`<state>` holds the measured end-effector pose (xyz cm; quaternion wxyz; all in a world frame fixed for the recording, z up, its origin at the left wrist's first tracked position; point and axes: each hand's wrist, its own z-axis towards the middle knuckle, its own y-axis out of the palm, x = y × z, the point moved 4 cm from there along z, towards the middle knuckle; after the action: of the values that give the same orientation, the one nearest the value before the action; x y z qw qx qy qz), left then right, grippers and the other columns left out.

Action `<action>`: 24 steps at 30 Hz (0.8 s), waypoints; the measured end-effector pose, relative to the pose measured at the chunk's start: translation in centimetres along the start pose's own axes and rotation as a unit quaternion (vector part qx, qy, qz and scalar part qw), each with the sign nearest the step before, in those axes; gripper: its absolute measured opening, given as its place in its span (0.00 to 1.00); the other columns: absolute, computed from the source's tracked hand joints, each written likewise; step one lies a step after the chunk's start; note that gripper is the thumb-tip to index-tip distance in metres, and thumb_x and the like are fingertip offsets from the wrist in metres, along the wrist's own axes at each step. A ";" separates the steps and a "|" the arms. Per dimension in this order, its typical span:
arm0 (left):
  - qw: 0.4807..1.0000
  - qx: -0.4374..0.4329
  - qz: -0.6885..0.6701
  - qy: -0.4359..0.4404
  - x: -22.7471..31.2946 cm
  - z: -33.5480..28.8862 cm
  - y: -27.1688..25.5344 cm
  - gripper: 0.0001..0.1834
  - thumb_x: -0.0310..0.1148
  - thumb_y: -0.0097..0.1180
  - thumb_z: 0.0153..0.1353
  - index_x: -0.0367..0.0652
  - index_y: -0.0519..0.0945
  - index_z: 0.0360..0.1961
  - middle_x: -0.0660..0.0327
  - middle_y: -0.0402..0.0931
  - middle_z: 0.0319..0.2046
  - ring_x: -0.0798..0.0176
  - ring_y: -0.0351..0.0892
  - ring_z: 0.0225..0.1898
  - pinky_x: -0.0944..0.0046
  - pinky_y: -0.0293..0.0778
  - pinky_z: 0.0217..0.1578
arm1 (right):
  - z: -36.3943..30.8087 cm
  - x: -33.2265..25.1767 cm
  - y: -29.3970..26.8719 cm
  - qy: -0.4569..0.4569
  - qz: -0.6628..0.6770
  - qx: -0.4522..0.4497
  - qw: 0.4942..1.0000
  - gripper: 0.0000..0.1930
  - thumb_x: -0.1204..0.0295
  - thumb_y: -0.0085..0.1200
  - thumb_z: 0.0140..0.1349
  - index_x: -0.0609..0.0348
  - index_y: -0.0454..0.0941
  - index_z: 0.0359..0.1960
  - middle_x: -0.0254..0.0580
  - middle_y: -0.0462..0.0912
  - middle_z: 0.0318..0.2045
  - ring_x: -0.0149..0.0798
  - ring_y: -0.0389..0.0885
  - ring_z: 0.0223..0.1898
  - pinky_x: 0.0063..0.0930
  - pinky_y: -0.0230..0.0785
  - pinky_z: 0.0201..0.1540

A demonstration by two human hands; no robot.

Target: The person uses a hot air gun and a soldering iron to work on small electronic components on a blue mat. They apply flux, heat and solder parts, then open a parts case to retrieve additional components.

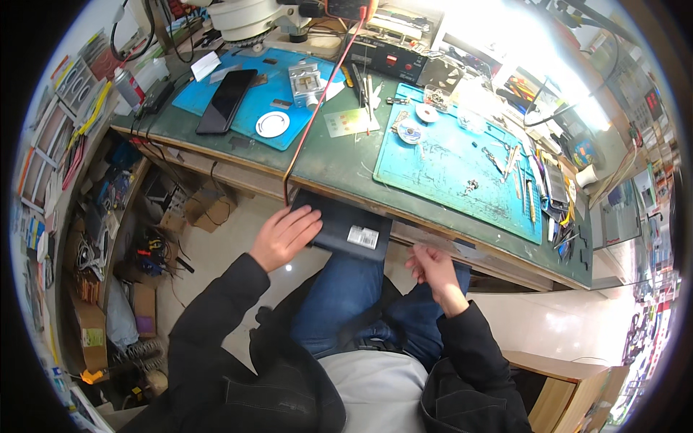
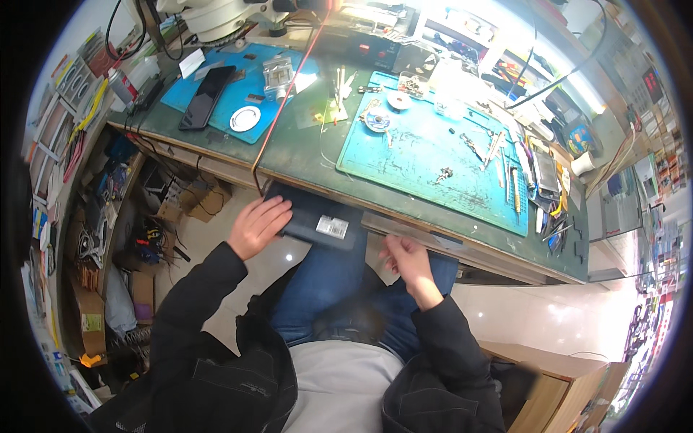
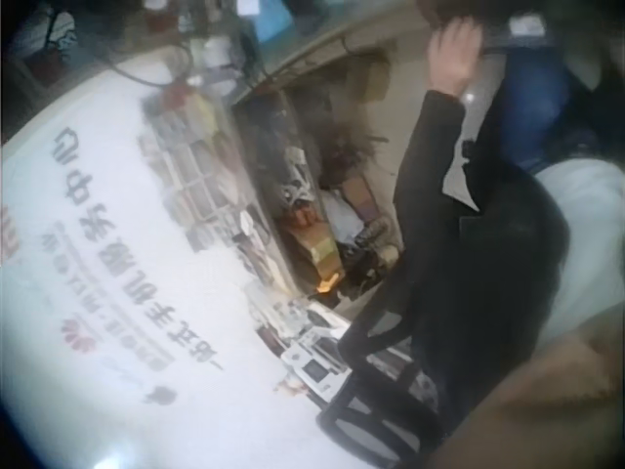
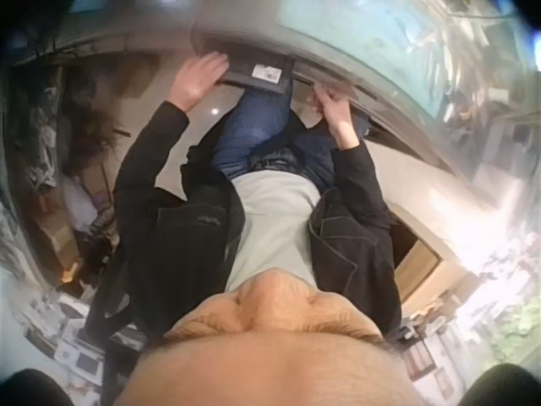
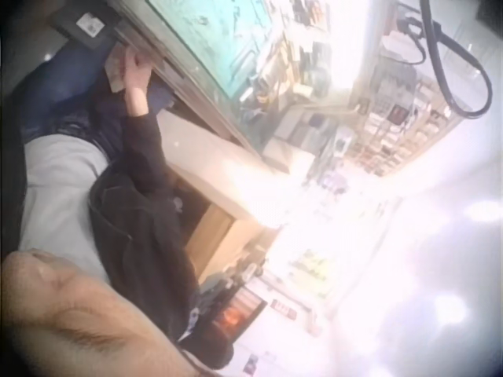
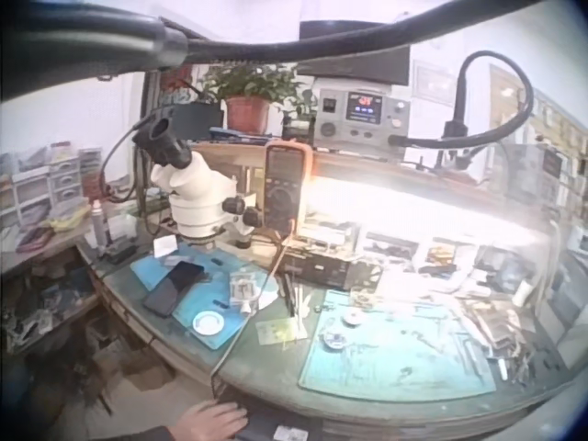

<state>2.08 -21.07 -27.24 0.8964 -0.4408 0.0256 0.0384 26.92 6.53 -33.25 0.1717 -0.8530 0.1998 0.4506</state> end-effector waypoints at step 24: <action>0.988 0.048 0.058 0.137 2.7 12.7 -7.3 0.22 0.51 0.61 0.76 0.43 0.86 0.56 0.56 0.88 0.56 0.52 0.88 0.59 0.53 0.83 0.63 | -8.3 -19.1 0.1 -0.210 -0.169 0.093 0.958 0.26 0.56 0.58 0.78 0.69 0.78 0.63 0.51 0.89 0.35 0.48 0.88 0.27 0.36 0.80 0.33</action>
<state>5.60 -15.35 -13.98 0.9006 -0.3965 0.1758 0.0281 22.88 6.09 -12.87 0.3618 -0.7407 0.0525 0.5636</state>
